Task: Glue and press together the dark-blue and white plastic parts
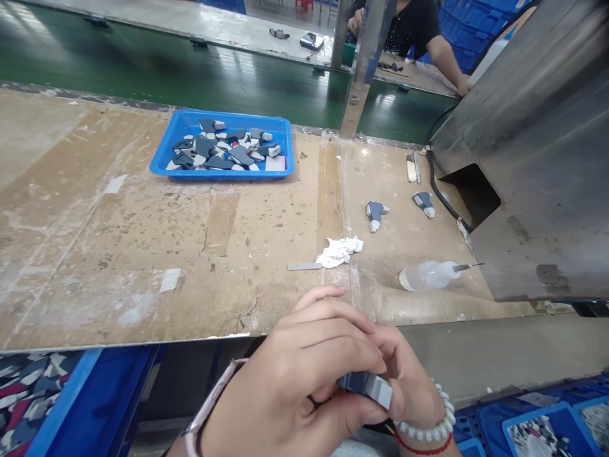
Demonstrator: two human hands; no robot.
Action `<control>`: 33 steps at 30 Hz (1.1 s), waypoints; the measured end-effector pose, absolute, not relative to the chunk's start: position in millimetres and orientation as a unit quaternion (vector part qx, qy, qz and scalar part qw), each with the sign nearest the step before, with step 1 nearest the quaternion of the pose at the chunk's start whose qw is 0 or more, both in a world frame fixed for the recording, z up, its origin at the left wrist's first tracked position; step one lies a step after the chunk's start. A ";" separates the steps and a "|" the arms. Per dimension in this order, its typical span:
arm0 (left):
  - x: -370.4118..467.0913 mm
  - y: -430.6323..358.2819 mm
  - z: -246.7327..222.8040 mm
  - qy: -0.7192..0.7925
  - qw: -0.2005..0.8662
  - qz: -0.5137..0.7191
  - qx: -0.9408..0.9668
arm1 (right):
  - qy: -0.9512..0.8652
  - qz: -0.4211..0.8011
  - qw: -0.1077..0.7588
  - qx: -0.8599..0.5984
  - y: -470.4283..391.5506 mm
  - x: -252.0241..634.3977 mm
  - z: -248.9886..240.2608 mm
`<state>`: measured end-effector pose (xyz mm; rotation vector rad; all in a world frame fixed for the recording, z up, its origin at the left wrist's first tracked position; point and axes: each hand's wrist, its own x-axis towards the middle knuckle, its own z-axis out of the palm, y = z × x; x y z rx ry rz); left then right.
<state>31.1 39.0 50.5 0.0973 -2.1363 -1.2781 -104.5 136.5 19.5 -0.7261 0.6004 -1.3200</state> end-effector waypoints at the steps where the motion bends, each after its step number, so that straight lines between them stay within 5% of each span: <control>1: 29.5 39.9 49.7 -0.806 0.326 -0.494 0.033 | 0.283 -0.582 0.691 -0.323 137.6 -105.3 18.8; 21: 23.5 50.2 48.5 -0.792 0.365 -0.487 0.047 | 0.302 -0.603 0.697 -0.242 145.6 -107.1 21.1; 33: 20.0 47.3 43.1 -0.796 0.381 -0.470 0.031 | 0.402 -0.619 0.607 -0.296 154.0 -120.0 18.0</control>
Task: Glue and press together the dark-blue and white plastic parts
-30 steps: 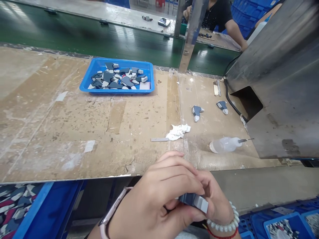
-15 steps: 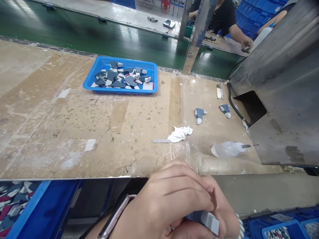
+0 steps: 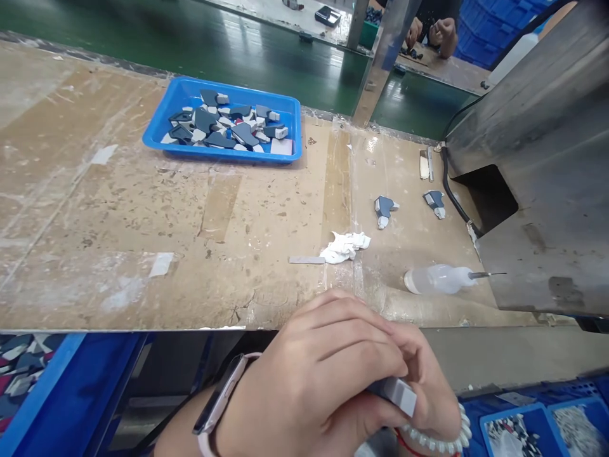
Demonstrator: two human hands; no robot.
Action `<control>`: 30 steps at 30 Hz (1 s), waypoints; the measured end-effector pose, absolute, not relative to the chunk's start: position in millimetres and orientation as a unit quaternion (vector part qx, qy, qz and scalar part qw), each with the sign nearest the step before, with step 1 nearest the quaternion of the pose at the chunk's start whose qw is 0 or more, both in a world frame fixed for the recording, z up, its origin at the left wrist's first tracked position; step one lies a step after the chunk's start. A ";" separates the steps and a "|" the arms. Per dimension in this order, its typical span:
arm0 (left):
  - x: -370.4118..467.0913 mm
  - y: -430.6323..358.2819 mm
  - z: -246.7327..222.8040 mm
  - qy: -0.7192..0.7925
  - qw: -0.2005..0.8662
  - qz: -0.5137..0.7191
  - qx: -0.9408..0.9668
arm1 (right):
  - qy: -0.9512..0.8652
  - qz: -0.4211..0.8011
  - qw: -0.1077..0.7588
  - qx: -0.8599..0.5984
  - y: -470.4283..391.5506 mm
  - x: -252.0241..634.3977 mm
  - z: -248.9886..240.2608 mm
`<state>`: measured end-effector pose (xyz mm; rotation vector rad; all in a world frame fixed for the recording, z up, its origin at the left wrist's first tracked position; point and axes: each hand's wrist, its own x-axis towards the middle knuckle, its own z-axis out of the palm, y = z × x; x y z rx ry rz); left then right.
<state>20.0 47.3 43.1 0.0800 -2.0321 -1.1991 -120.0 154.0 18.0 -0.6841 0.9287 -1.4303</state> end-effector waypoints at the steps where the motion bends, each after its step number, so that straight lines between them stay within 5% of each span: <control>1: 20.1 46.9 42.3 -0.796 0.378 -0.471 0.029 | 0.400 -0.616 0.609 -0.299 151.7 -119.5 19.1; 18: 14.1 36.3 24.3 -0.784 0.390 -0.482 -0.034 | 0.457 -0.634 0.507 -0.363 151.8 -127.5 4.2; 30: 12.4 21.1 20.8 -0.799 0.398 -0.451 0.024 | 0.415 -0.590 0.557 -0.412 121.8 -142.6 8.6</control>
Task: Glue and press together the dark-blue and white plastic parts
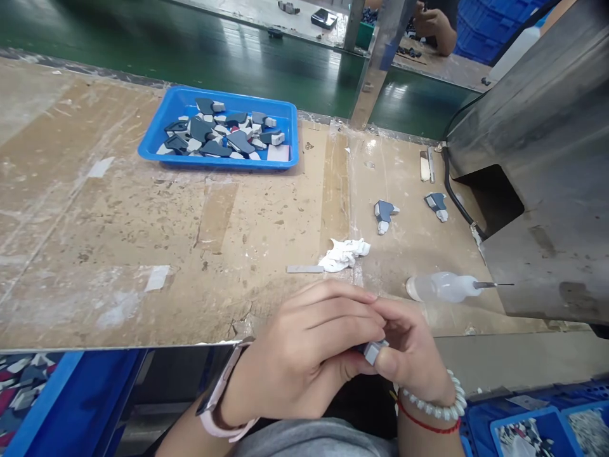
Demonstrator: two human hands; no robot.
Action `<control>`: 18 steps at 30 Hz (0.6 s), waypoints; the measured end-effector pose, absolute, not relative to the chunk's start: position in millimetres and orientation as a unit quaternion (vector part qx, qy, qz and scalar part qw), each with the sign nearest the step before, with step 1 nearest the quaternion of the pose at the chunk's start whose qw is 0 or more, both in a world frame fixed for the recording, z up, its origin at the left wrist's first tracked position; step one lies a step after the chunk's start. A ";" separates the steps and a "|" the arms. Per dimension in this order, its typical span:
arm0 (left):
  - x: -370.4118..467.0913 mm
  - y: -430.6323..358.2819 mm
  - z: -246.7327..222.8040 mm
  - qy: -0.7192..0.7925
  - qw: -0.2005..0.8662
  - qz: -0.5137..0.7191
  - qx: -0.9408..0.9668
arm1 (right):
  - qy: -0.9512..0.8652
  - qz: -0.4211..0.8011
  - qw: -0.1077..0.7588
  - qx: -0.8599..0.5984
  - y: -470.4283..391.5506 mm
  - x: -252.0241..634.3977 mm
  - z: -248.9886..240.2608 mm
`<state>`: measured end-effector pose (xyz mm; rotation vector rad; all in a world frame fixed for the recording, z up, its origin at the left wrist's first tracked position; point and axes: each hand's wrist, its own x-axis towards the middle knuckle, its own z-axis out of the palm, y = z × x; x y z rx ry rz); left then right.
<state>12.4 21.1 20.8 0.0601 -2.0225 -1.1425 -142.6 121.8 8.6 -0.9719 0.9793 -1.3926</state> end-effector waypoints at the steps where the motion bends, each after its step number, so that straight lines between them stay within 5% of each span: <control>1: 12.3 20.7 19.0 -0.803 0.395 -0.446 0.024 | 0.417 -0.593 0.556 -0.407 121.0 -143.2 7.8; 12: 26.4 12.3 11.7 -0.892 0.377 -0.243 0.054 | 0.481 -0.614 0.508 -0.365 112.1 -125.6 8.8; 18: 26.2 10.1 17.4 -0.906 0.351 -0.229 0.058 | 0.539 -0.602 0.461 -0.367 109.7 -120.2 8.2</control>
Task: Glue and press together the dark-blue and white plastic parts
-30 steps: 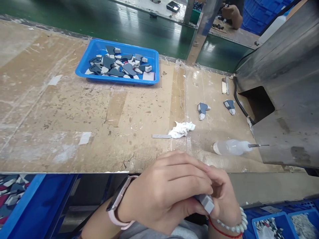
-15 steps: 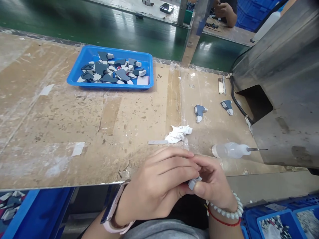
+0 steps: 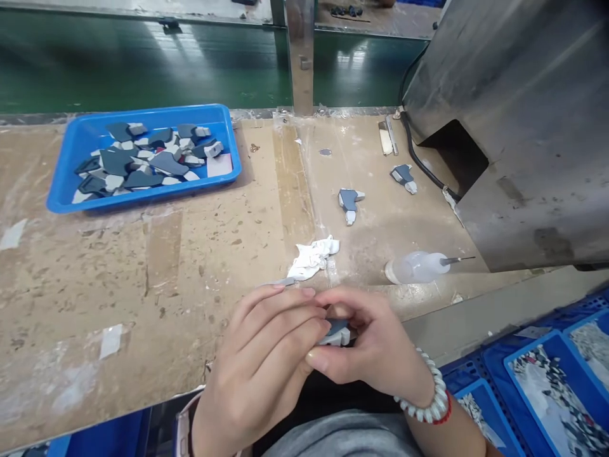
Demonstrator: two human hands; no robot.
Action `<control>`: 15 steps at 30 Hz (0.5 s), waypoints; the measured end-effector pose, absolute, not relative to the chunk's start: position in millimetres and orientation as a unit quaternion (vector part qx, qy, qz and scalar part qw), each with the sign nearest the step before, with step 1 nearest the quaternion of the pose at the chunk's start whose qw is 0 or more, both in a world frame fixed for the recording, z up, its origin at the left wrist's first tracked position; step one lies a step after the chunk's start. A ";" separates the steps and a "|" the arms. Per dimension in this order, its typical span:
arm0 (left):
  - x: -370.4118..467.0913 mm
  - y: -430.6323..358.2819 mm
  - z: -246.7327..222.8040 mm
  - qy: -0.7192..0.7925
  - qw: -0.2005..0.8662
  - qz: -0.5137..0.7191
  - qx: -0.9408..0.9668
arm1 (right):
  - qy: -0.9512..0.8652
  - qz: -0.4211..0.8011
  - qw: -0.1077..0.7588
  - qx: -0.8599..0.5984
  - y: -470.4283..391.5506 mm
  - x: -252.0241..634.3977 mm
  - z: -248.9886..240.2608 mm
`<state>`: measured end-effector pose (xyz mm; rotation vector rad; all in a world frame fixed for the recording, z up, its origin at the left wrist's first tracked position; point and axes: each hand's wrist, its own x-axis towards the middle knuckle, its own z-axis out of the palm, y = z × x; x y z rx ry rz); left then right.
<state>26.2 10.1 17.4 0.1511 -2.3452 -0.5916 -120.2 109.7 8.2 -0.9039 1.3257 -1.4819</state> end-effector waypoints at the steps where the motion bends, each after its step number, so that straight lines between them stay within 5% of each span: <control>1: 25.4 10.1 17.2 -0.906 0.350 -0.230 0.059 | 0.537 -0.603 0.458 -0.371 109.0 -120.4 8.4; 15: 25.3 11.5 13.6 -0.891 0.359 -0.265 0.085 | 0.535 -0.593 0.489 -0.352 107.5 -119.2 13.0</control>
